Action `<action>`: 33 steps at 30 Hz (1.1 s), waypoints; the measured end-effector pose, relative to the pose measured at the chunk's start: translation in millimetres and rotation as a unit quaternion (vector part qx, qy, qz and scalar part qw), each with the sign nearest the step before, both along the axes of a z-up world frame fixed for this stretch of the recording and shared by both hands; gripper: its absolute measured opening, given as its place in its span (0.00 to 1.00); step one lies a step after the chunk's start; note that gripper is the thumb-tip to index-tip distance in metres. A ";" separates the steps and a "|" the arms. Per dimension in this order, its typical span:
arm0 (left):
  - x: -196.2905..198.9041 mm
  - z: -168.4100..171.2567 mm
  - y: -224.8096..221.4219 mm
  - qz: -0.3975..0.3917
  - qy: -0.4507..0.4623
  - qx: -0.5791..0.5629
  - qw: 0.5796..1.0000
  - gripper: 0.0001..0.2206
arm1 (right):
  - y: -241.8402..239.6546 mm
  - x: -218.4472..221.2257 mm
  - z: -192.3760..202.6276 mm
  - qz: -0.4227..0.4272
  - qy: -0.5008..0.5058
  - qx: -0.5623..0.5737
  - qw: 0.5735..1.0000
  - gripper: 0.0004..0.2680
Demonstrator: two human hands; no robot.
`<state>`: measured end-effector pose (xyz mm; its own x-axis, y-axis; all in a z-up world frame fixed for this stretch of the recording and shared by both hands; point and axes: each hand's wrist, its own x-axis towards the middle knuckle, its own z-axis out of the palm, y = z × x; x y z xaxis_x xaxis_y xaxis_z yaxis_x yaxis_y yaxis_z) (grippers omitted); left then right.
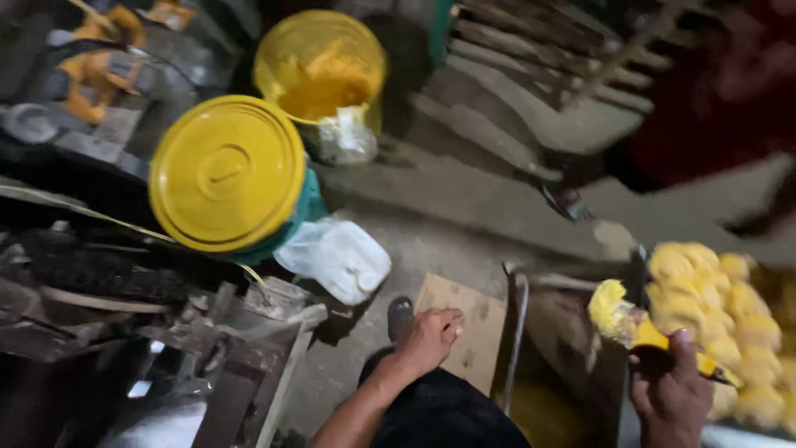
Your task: Applying butter or glaze to dough rolls and coating them in sugar or flour at a bakery station.
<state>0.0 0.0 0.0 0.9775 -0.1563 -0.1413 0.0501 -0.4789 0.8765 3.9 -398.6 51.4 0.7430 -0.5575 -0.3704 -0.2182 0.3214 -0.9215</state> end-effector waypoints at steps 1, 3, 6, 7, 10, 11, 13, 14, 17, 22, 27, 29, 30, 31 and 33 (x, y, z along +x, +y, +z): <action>9.5 9.0 14.1 0.012 -0.007 0.002 1.000 0.14 | 11.0 16.6 -3.2 0.012 -0.007 0.002 1.000 0.10; 20.5 28.2 39.4 0.032 0.008 0.033 0.999 0.13 | 30.9 43.4 -7.7 0.084 0.143 -0.065 0.984 0.15; 23.0 18.9 71.3 0.086 0.021 0.071 0.994 0.13 | 88.8 75.2 0.8 0.304 -0.103 -0.529 0.786 0.16; 23.0 28.8 83.1 0.095 0.022 0.071 0.993 0.13 | 105.8 90.7 4.1 0.311 -0.108 -0.528 0.783 0.16; 21.3 35.6 111.7 0.151 0.105 -0.033 0.982 0.17 | 146.2 134.8 10.3 0.190 0.042 -0.128 0.973 0.14; 16.2 22.1 118.1 0.182 0.107 -0.022 0.977 0.16 | 153.2 145.9 9.1 0.186 0.072 -0.056 0.978 0.13; 6.8 -1.9 127.6 0.219 0.110 -0.011 0.969 0.15 | 164.0 168.2 0.3 0.189 0.102 0.015 0.977 0.12; 2.7 -12.3 130.9 0.259 0.120 -0.033 0.958 0.16 | 167.9 179.5 -7.2 0.196 0.056 0.041 0.978 0.12; 1.2 -28.3 141.4 0.329 0.157 -0.054 0.930 0.17 | 201.9 218.9 -3.5 0.209 0.022 0.049 0.976 0.11; 30.9 -16.0 156.1 0.381 0.247 0.023 0.891 0.19 | 259.8 288.3 -6.9 0.240 0.068 0.050 0.967 0.10; 58.3 -112.8 165.8 0.395 0.209 -0.074 0.891 0.17 | 318.6 380.8 -48.6 0.293 0.114 0.052 0.948 0.12; 61.5 -182.5 166.3 0.409 0.275 -0.148 0.858 0.18 | 357.7 417.5 -49.7 0.303 0.146 0.025 0.941 0.12; 64.8 -218.9 167.2 0.414 0.340 -0.222 0.815 0.19 | 377.9 436.5 -51.1 0.308 0.180 -0.004 0.934 0.13; 67.5 -255.7 166.7 0.417 0.339 -0.224 0.813 0.19 | 389.9 456.3 -63.5 0.311 0.181 -0.005 0.933 0.13; 73.2 -332.2 166.9 0.309 0.320 -0.162 0.881 0.16 | 416.1 495.7 -91.1 0.353 0.162 0.041 0.921 0.11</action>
